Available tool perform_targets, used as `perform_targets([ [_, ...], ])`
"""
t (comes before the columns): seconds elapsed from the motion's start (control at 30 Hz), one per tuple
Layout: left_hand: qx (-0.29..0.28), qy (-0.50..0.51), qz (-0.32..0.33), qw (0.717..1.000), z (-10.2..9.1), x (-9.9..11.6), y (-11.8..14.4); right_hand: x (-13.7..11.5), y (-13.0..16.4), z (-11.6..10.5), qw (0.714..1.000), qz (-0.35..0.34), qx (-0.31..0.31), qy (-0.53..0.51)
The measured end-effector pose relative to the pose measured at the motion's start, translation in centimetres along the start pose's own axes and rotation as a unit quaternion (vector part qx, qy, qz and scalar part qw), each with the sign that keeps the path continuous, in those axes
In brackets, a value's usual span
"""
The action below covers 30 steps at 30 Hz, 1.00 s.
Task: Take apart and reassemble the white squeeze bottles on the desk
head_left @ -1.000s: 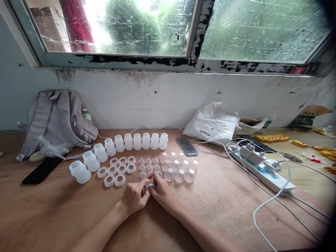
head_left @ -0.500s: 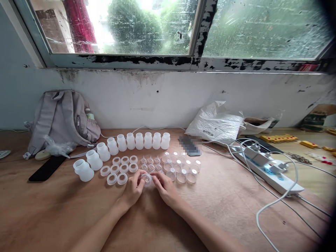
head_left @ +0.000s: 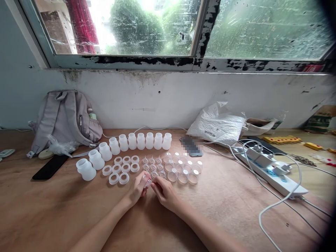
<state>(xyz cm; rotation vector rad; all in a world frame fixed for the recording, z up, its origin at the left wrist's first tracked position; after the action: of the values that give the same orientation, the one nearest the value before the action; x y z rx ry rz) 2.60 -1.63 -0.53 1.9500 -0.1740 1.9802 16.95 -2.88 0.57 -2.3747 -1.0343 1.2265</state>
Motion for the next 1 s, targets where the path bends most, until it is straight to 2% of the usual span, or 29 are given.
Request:
perform_targets([
  [0.17,0.045,-0.019,0.006,0.999,0.2,0.1,-0.2,-0.6,0.2,0.3,1.000,-0.011,-0.005,-0.003],
  [0.4,0.056,-0.039,0.029,0.997,0.3,0.5,-0.3,-1.2,0.2,0.2,1.000,-0.016,-0.015,-0.005],
  [0.6,0.073,-0.144,0.079,0.984,0.2,1.6,0.9,-1.2,0.5,0.1,1.000,-0.021,-0.001,-0.003],
  [0.83,0.221,-0.234,0.198,0.926,-0.5,2.9,2.6,0.0,0.4,-0.4,0.998,-0.003,0.042,0.038],
  [0.9,0.256,-0.284,0.226,0.896,-1.6,3.2,3.5,0.2,0.3,-0.7,0.997,0.004,0.053,0.050],
  [1.0,0.328,-0.354,0.273,0.832,-4.4,3.6,5.0,0.3,0.3,-0.9,0.996,0.010,0.069,0.052],
])
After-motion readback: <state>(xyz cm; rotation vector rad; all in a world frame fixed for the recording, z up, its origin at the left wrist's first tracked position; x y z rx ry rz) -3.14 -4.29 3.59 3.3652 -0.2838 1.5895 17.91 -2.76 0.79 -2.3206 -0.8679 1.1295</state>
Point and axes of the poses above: each hand's wrist, its own y-axis away from the middle knuckle, its own z-axis out of the palm, x = y × z, the point moved 1 cm from there along -y, towards the middle knuckle, and after that the axes turned 8 degrees about -z, right-handed, at the moved point
